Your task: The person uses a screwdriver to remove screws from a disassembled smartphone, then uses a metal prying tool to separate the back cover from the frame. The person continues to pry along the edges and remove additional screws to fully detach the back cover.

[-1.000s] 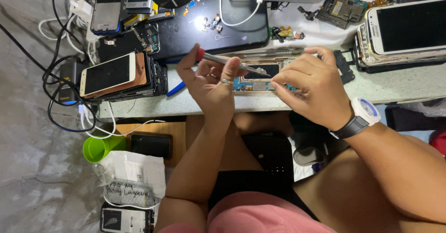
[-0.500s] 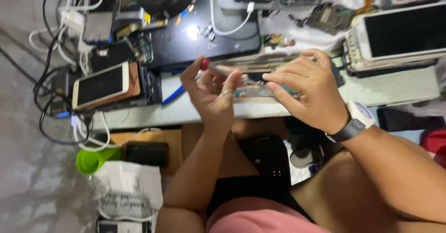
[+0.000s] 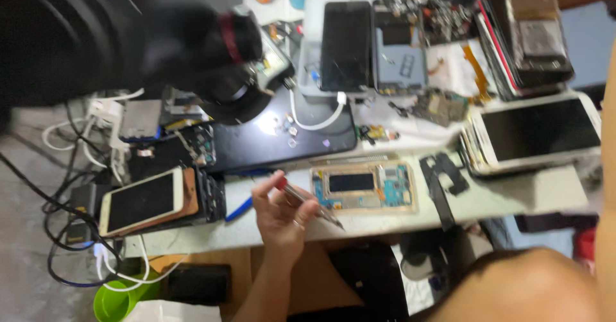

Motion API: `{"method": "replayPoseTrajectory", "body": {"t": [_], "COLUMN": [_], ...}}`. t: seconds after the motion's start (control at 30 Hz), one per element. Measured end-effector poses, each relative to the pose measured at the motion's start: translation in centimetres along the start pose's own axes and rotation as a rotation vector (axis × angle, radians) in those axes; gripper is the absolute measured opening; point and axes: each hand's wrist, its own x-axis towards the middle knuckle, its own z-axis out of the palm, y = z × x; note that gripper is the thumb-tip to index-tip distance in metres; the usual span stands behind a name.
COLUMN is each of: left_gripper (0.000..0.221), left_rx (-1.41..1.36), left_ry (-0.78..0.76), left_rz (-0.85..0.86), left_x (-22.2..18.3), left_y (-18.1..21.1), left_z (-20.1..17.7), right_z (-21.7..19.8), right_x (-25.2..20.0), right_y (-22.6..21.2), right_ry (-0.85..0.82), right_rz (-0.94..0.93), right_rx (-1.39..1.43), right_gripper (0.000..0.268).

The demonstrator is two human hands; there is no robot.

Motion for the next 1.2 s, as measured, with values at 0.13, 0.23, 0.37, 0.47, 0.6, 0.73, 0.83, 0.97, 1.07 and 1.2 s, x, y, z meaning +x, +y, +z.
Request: {"method": "replayPoseTrajectory", "body": {"t": [0.13,0.23,0.37,0.47,0.6,0.73,0.83,0.97,1.07,1.2], "left_gripper": [0.07,0.067,0.068,0.069,0.068,0.069,0.069,0.069,0.069,0.066], "left_rx": [-0.021,0.006,-0.024,-0.023,-0.027,-0.029,-0.028,-0.003,-0.006,0.036], "left_ry": [0.011,-0.001,0.042,0.057,0.062,0.057,0.048,0.056,0.051,0.017], "left_rz": [-0.07,-0.07,-0.132,-0.142,-0.148,-0.137,-0.136,-0.124,-0.109,-0.064], "left_x": [0.7,1.0,1.0,1.0,0.8,1.0,1.0,1.0,1.0,1.3], "left_y": [0.3,0.5,0.4,0.3,0.3,0.4,0.4,0.5,0.5,0.4], "left_z": [0.4,0.1,0.1,0.2,0.3,0.3,0.3,0.3,0.4,0.3], "right_z": [4.2,5.3,7.3,8.0,8.5,8.6,8.4,8.0,6.4,4.3], "right_x": [5.6,6.2,8.0,8.7,8.8,8.5,7.8,6.4,4.4,1.2], "right_y": [0.2,1.2,1.5,2.4,3.4,3.6,3.6,3.1,3.0,2.3], "right_ry": [-0.087,-0.15,-0.217,-0.244,-0.264,-0.264,-0.255,-0.221,-0.158,-0.071], "right_rz": [0.019,0.032,0.04,0.052,0.068,0.075,0.075,0.052,0.043,0.02], "right_rx": [-0.098,-0.156,-0.229,-0.268,-0.301,-0.312,-0.309,-0.249,-0.179,-0.043], "right_gripper": [0.015,0.016,0.018,0.019,0.02,0.021,0.022,0.024,0.025,0.026]}}
